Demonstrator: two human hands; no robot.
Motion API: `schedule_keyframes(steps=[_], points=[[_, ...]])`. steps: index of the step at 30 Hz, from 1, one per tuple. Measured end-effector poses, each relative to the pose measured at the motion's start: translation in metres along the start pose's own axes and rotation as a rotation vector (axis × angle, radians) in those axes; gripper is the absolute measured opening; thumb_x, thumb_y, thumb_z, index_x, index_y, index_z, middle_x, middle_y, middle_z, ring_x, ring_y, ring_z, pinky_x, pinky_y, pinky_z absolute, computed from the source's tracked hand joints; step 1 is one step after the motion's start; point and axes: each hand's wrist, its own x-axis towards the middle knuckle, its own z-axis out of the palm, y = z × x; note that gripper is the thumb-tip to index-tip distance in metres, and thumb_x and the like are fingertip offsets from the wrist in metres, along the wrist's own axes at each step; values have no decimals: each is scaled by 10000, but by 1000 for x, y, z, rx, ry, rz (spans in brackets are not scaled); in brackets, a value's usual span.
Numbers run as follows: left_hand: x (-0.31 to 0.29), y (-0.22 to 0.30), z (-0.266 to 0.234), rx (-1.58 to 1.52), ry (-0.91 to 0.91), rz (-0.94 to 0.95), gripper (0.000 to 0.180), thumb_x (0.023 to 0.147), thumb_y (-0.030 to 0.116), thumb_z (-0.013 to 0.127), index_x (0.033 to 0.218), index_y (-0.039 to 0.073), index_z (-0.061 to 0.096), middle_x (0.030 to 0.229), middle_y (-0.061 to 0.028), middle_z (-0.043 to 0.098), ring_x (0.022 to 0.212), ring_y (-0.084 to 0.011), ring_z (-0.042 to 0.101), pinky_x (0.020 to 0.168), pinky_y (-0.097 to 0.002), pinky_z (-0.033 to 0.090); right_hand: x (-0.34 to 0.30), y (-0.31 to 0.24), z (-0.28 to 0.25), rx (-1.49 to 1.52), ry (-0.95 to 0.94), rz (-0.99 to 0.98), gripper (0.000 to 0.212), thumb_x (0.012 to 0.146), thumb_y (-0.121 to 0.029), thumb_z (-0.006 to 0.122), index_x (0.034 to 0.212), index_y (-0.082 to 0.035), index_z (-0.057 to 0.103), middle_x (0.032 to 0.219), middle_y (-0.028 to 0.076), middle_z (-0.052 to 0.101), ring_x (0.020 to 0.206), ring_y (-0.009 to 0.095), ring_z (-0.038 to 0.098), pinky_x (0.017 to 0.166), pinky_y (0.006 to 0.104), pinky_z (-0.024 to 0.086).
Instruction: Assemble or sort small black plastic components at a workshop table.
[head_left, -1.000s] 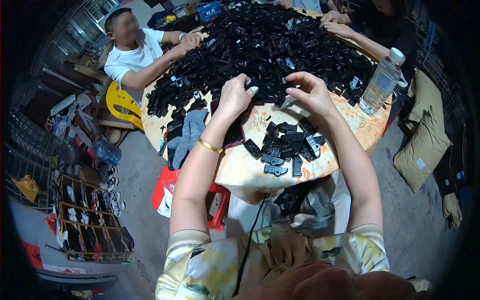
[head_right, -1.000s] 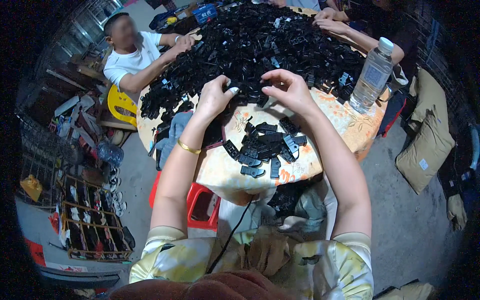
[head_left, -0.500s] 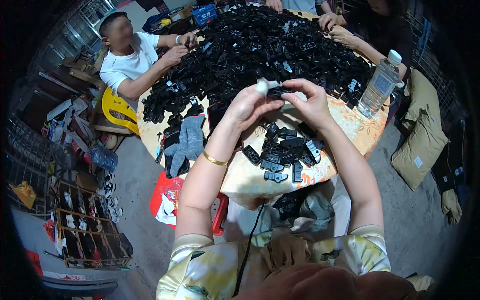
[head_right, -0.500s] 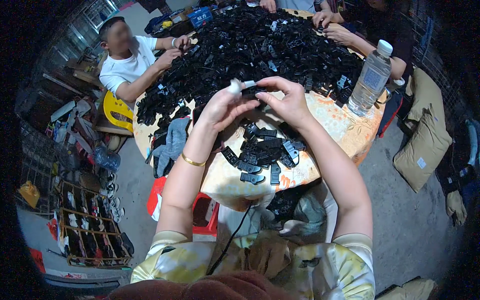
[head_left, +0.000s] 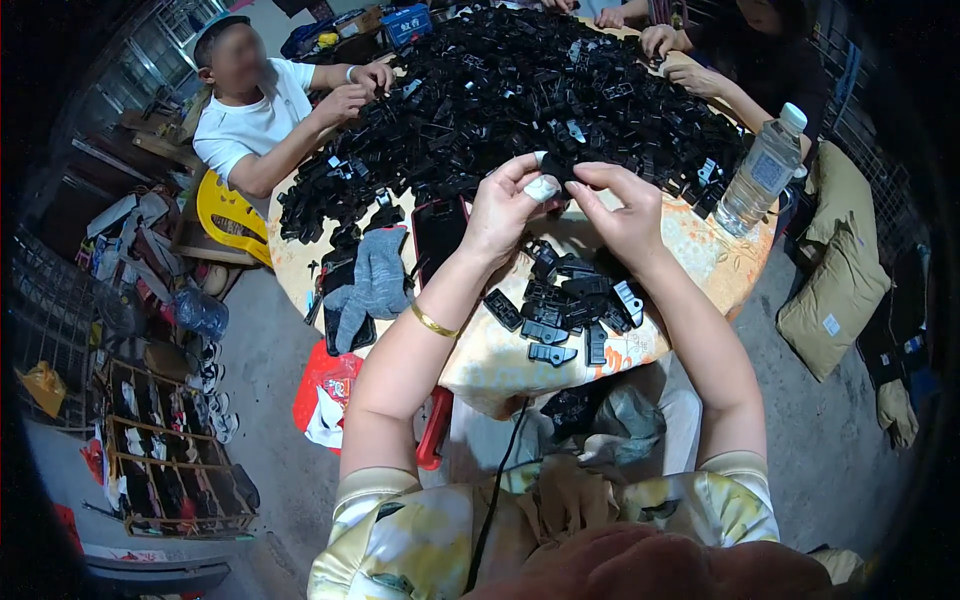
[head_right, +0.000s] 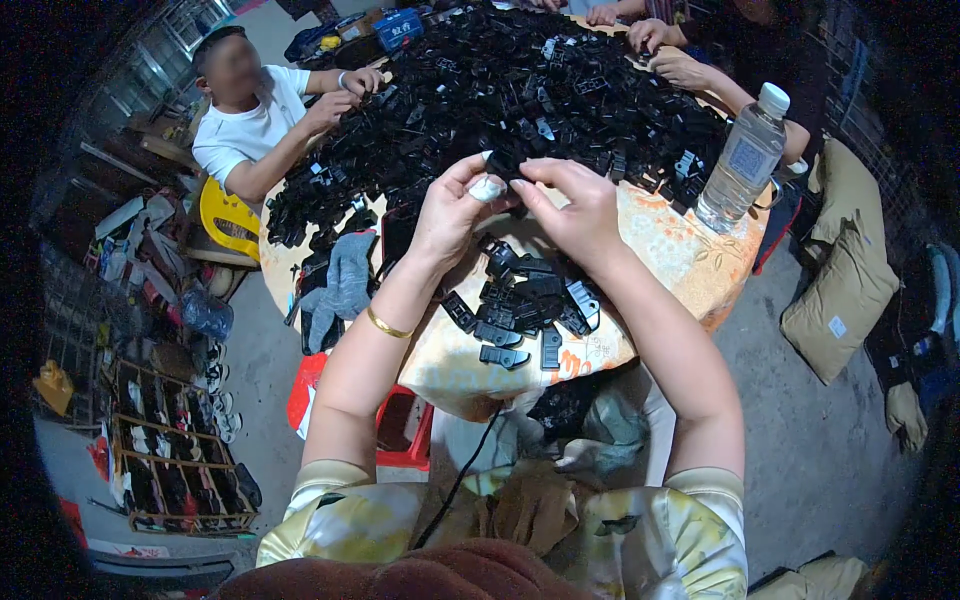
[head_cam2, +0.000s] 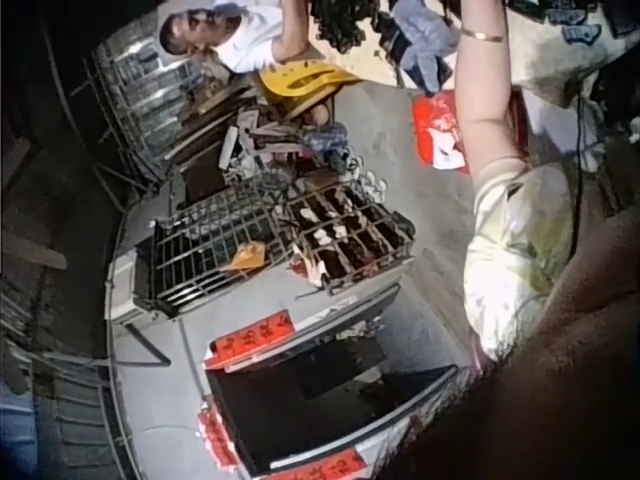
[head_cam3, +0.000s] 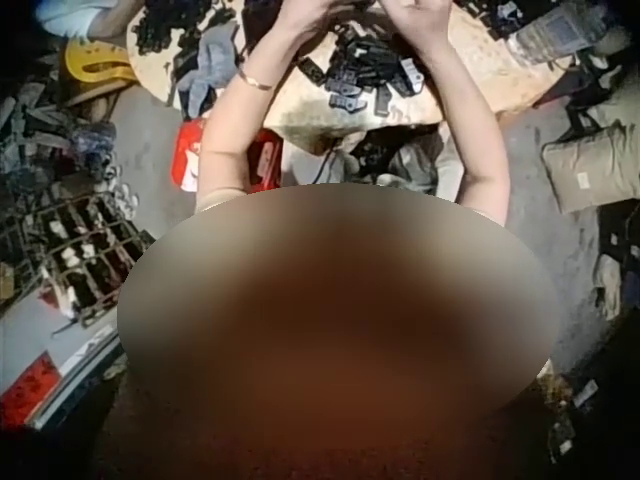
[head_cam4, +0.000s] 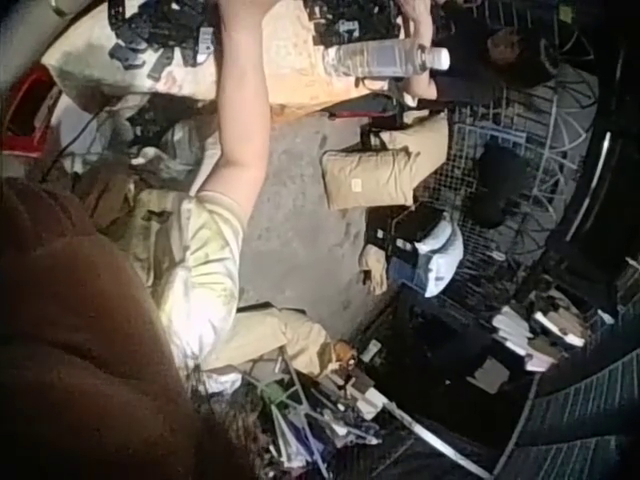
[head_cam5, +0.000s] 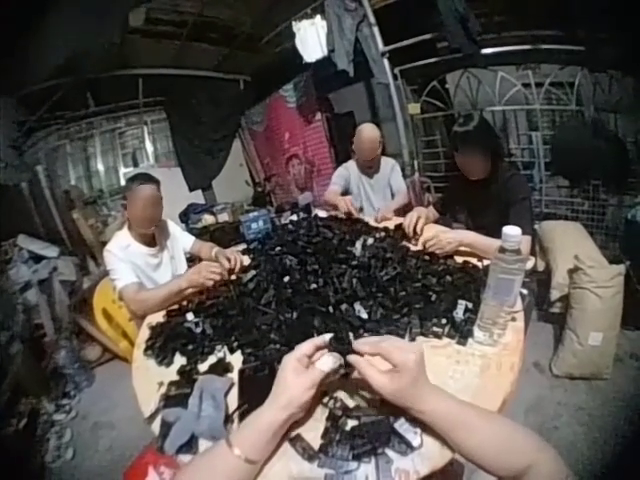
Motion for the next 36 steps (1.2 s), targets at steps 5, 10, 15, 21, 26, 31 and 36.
schedule_keyframes(steps=[5,10,15,21,26,31,36], points=[[2,-2,-6,-31,76,15,247,860,96,582,1086,11,532,875,-4,588,747,-64,566,690,-192,496,3,-9,5,-181,-188,-326,188,721,-29,668,901,15,639,952,148,647,893,279,617,757,335,494],[4,14,-6,-13,126,84,199,889,114,526,1050,-2,537,955,-107,627,833,-153,619,725,-254,528,7,3,0,75,-173,-20,128,771,-72,636,877,-10,671,875,109,669,765,181,638,669,288,508],[-13,24,-3,523,-366,63,319,825,94,580,1121,-18,539,944,-90,628,859,-139,598,785,-276,484,5,31,-2,-129,-326,105,233,753,-88,638,982,-43,649,942,98,651,873,224,597,750,314,491],[-21,18,5,915,-687,279,389,751,181,686,1095,32,582,932,-123,588,877,-238,568,806,-328,453,3,44,-1,-464,-697,-18,282,683,-135,668,949,-44,650,965,118,630,915,300,549,817,375,452],[-3,27,-36,1018,-465,-28,287,789,108,616,1060,19,588,945,-91,607,873,-156,571,786,-292,461,4,29,-3,-283,-603,299,308,730,-208,664,970,-18,629,902,143,647,798,265,629,716,342,501],[6,15,-53,1037,-522,8,308,757,-19,553,1061,12,589,955,-133,607,918,-250,586,812,-315,459,2,22,-3,-44,-473,382,343,736,-195,675,1019,-9,619,888,122,657,761,181,637,672,288,510],[4,11,-50,1091,-604,-25,369,691,20,648,1057,32,599,1009,-110,575,912,-229,571,803,-323,461,4,16,-5,-86,-544,391,332,758,-154,673,1051,-12,607,874,73,645,754,117,597,675,249,486]])
